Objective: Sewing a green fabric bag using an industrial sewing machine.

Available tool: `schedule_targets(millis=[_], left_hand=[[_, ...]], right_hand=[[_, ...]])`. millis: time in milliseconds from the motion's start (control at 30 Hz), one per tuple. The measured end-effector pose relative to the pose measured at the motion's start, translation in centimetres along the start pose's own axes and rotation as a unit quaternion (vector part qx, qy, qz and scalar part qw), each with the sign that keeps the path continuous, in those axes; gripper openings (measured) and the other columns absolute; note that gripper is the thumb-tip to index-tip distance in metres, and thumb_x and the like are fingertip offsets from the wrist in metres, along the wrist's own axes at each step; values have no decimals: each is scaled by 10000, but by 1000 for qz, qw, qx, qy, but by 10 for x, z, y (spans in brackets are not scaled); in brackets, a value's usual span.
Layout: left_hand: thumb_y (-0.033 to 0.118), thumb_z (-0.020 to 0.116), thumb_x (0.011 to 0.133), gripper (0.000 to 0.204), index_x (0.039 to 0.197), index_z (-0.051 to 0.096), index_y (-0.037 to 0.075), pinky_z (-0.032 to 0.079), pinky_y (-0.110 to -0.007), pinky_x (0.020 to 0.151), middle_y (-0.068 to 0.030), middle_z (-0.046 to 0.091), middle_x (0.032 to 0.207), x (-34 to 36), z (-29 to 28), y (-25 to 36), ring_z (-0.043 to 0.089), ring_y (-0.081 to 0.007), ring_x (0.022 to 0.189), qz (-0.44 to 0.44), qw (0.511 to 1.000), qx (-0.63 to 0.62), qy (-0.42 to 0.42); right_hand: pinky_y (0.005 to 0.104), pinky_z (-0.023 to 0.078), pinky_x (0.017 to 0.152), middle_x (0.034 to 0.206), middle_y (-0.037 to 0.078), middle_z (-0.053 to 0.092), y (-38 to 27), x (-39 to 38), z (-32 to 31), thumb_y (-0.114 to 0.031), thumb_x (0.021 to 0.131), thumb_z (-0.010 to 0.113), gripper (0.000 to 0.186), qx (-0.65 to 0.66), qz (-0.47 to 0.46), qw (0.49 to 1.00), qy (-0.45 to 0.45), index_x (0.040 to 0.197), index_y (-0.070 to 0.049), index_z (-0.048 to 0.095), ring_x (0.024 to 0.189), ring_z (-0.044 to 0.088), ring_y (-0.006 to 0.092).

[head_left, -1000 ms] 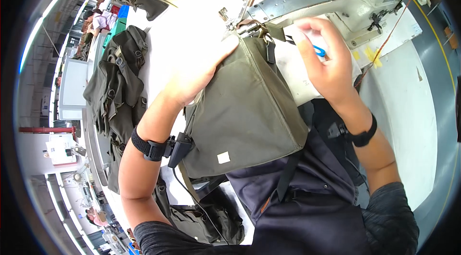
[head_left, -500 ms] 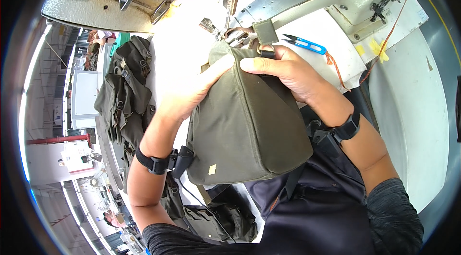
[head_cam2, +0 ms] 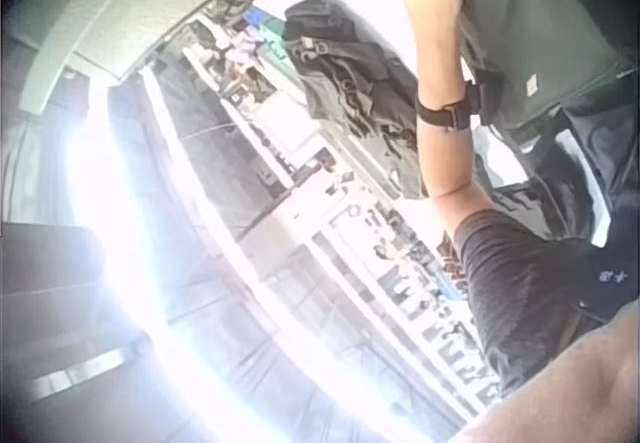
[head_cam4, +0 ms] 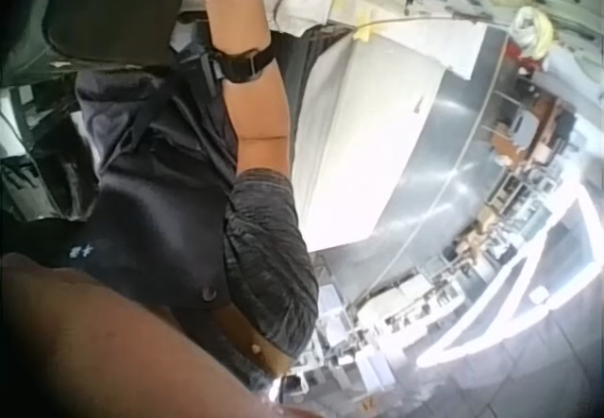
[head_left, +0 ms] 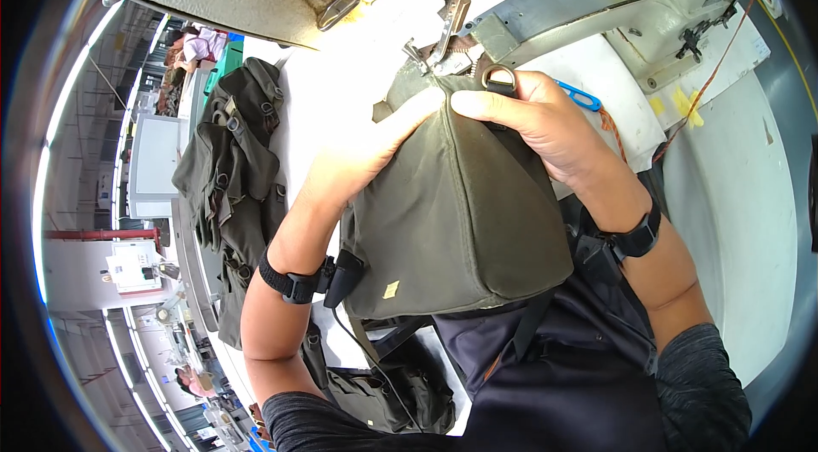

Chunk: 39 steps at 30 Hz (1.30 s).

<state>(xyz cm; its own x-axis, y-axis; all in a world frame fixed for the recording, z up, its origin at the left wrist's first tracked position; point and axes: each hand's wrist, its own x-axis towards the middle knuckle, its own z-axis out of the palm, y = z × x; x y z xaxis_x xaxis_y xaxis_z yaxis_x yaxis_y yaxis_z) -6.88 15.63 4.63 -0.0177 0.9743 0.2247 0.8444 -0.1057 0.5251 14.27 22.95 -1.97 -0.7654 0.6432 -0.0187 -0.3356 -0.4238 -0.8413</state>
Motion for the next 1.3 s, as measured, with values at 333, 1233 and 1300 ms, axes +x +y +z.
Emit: schedule_targets(millis=[333, 1233, 1300], left_hand=[[282, 822, 885, 473, 1233, 677, -3, 503, -338, 956, -97, 686, 1200, 5, -5, 4, 625, -174, 1085, 16, 999, -27, -18], [272, 831, 879, 309, 913, 721, -14, 475, -280, 689, 6, 608, 807, 15, -21, 13, 534, -84, 753, -121, 986, -18, -112], [256, 847, 865, 304, 858, 708, -14, 463, -281, 670, 18, 586, 763, 15, -22, 15, 518, -72, 743, -90, 991, -50, -90]], right_hand=[[205, 424, 613, 793, 3, 659, -32, -11, 9, -94, 900, 786, 275, -390, -177, 881, 201, 1038, -32, 557, 686, 539, 17], [413, 411, 778, 713, 43, 666, -35, 19, 10, -203, 858, 700, 87, -624, -347, 678, 175, 827, -125, 723, 760, 607, 282], [404, 408, 775, 714, 31, 669, -36, 22, 5, -211, 862, 703, 91, -617, -371, 675, 164, 828, -129, 722, 761, 609, 276]])
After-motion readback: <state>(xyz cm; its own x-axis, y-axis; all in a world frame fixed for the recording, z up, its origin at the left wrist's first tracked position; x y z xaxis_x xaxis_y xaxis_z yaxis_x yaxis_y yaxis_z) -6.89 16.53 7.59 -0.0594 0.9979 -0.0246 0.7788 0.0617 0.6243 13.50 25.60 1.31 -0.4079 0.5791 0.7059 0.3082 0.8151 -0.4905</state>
